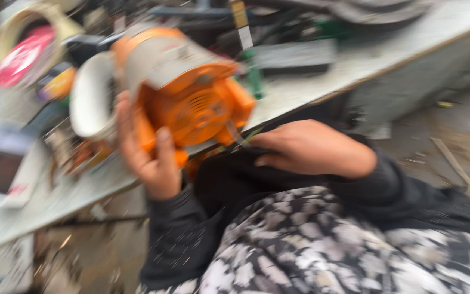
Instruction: The person uses a screwdriver to work on the casing of an orange electrical device, likely a motor or pump. They repeatedly insert the tool into the device's housing and turn it while holding the object steady with their other hand.
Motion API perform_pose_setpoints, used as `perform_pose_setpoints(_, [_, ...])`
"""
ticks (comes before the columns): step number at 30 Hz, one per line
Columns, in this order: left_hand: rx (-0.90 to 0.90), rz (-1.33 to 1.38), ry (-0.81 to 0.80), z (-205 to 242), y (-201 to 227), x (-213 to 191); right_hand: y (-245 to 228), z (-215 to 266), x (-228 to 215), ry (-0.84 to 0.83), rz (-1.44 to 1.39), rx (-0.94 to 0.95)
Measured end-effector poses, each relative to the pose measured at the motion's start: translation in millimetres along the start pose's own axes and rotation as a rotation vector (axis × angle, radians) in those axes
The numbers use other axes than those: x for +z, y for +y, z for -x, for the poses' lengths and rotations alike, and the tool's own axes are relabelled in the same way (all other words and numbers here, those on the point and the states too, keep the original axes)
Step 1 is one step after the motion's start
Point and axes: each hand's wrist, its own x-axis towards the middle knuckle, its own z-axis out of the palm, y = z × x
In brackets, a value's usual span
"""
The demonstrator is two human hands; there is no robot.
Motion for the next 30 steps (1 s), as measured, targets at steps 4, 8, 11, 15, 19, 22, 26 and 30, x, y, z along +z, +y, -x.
perform_pose_setpoints(4, [-0.041,0.044,-0.006,1,3,-1,2,-3,3,-0.088,-0.018,0.05])
perform_pose_setpoints(8, [-0.065,0.081,-0.014,1,7,2,8,-2,3,-0.106,-0.024,0.062])
perform_pose_setpoints(11, [-0.089,0.121,-0.001,1,8,4,8,-5,1,-0.11,-0.051,0.046])
perform_pose_setpoints(15, [-0.094,0.112,0.009,0,6,7,11,-7,-4,-0.204,-0.057,0.125])
perform_pose_setpoints(19, [-0.089,0.145,0.01,3,5,5,25,-6,-8,-0.105,-0.031,0.229])
perform_pose_setpoints(22, [-0.087,0.194,0.019,7,6,7,38,-8,-4,0.125,-0.029,0.38])
perform_pose_setpoints(26, [-0.077,0.166,0.014,8,9,8,47,-19,12,0.375,0.027,0.391])
perform_pose_setpoints(30, [-0.038,0.08,-0.031,8,10,4,52,-32,23,0.411,0.074,0.309])
